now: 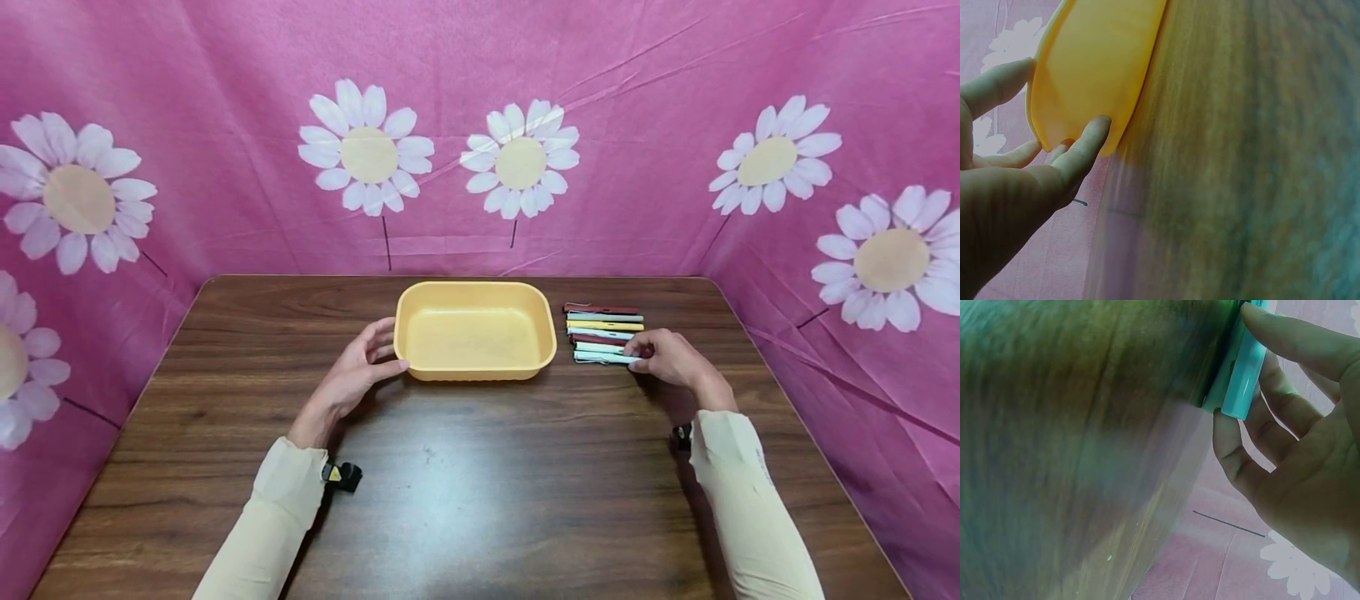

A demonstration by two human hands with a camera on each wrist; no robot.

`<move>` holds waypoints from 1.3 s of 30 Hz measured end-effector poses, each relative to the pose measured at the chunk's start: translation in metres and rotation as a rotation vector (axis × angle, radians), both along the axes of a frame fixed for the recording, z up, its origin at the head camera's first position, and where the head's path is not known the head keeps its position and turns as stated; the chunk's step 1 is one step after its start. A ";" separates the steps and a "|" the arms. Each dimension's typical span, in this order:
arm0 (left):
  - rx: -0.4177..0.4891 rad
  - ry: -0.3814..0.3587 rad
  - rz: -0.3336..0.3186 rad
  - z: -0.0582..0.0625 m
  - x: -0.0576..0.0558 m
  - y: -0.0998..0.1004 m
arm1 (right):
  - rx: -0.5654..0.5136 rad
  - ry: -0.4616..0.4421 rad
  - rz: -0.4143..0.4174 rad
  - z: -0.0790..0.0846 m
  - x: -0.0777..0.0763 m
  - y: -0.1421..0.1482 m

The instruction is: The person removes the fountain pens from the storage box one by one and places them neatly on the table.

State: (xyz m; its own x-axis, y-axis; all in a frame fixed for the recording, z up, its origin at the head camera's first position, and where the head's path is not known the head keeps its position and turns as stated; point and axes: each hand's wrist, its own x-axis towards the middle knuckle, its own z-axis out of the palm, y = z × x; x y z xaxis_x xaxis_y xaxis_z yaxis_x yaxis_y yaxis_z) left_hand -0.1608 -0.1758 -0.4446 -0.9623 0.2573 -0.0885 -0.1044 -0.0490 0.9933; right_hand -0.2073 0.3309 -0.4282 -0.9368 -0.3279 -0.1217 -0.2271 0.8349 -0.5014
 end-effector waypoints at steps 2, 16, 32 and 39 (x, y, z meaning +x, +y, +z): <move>0.000 0.001 0.000 0.000 0.000 0.000 | 0.005 -0.003 0.001 0.000 0.000 0.000; -0.005 -0.004 0.001 -0.001 -0.001 -0.001 | 0.047 0.022 -0.001 -0.001 0.000 -0.001; -0.016 -0.004 0.002 0.000 0.000 0.000 | 0.088 0.052 -0.024 -0.004 0.001 -0.001; -0.012 -0.001 0.003 0.000 0.000 0.000 | 0.069 0.082 -0.017 -0.004 0.003 0.000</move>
